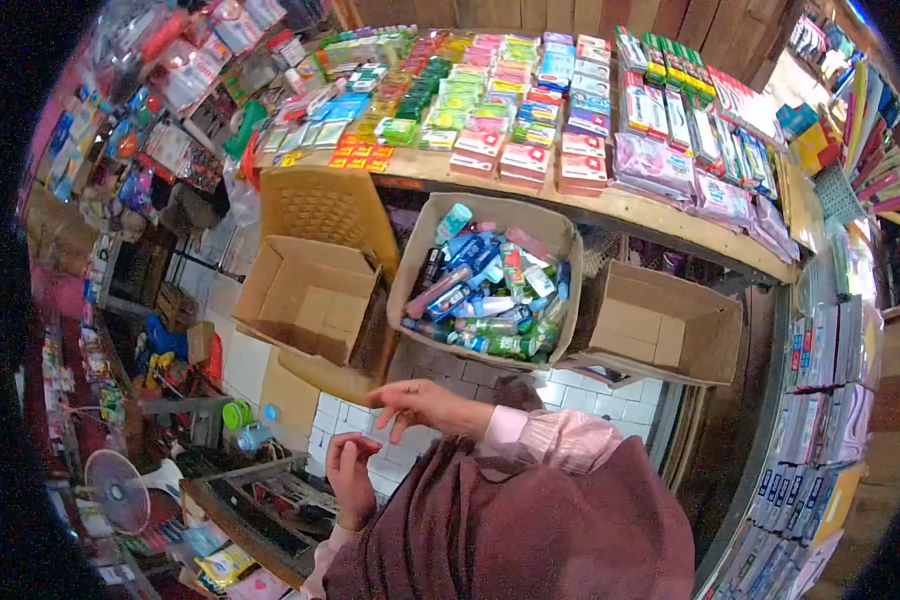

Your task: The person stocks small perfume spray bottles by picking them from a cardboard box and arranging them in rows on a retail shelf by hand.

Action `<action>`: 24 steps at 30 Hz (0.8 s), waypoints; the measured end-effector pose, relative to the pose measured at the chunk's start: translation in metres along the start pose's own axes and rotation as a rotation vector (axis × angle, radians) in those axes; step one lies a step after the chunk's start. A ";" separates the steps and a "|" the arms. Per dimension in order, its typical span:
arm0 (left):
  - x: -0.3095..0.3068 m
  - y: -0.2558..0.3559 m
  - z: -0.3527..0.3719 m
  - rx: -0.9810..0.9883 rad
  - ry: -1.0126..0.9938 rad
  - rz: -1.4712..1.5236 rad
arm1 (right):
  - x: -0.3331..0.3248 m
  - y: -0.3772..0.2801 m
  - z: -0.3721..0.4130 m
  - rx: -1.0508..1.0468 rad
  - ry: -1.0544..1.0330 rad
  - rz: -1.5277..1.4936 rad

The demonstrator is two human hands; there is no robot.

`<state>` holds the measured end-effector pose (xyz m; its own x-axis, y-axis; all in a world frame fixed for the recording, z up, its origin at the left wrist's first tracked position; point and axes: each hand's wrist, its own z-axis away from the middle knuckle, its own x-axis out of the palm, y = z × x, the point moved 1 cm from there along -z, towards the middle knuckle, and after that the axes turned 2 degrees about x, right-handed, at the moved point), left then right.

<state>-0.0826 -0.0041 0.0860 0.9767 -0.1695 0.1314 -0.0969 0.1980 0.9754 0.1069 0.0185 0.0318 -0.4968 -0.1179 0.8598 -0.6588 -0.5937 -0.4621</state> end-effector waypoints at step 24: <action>0.130 -0.014 -0.110 -0.142 -0.021 -0.097 | -0.335 -0.082 -0.015 -0.414 1.163 0.639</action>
<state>0.0663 0.0775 0.0696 0.9759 -0.2139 0.0430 0.0270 0.3139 0.9491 0.3187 0.1182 -0.2215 -0.8169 0.5679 -0.1008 -0.1578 -0.3882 -0.9080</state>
